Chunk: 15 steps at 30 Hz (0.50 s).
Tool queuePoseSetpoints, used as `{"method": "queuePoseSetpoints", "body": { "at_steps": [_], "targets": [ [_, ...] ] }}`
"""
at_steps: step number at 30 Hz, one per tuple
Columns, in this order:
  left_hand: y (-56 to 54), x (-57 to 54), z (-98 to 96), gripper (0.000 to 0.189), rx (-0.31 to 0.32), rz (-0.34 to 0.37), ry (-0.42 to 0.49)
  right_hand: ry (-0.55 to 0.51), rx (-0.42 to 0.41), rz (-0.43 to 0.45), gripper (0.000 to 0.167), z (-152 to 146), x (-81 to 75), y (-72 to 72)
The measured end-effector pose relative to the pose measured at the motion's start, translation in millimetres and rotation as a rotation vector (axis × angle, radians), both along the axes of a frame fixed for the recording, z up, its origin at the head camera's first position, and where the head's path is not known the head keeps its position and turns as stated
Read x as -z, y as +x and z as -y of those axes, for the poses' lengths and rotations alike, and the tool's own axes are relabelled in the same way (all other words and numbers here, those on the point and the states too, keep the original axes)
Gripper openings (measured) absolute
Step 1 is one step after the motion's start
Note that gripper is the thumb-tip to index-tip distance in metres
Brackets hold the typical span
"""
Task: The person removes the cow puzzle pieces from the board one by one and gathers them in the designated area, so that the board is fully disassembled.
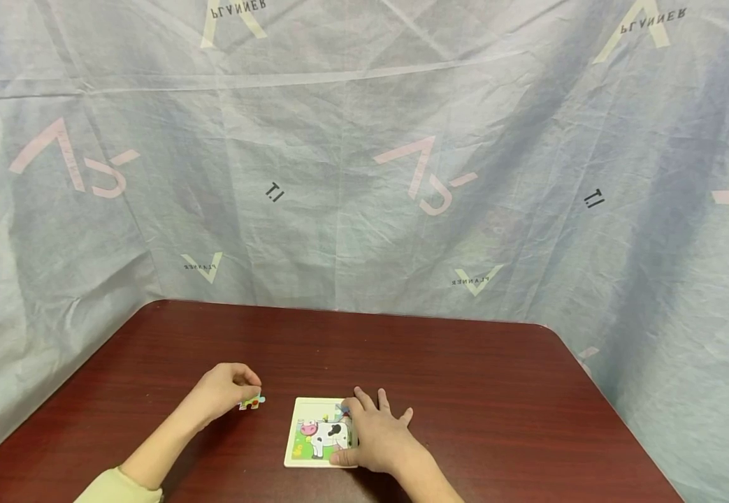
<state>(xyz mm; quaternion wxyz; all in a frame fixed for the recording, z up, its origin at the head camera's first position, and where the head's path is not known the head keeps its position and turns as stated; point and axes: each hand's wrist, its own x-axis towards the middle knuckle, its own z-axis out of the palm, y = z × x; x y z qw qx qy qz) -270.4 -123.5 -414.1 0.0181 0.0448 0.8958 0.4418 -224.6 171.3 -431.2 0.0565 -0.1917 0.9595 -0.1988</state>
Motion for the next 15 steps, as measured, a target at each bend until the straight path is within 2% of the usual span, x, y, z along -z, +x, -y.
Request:
{"method": "queuePoseSetpoints", "body": {
  "at_steps": [8, 12, 15],
  "targets": [
    [10.8, -3.5, -34.2, 0.008, 0.088, -0.041, -0.005, 0.009, 0.006, 0.035, 0.089, 0, 0.2, -2.8],
    [11.1, -1.7, -46.6, 0.006, 0.146, -0.021, 0.027, 0.008, 0.014, 0.032, 0.089, 0, -0.1, -3.2],
    [11.1, -0.2, -53.6, 0.005, 0.166, -0.011, 0.038, 0.009, 0.014, 0.027, 0.089, 0, 0.4, -2.9]
  ]
}}
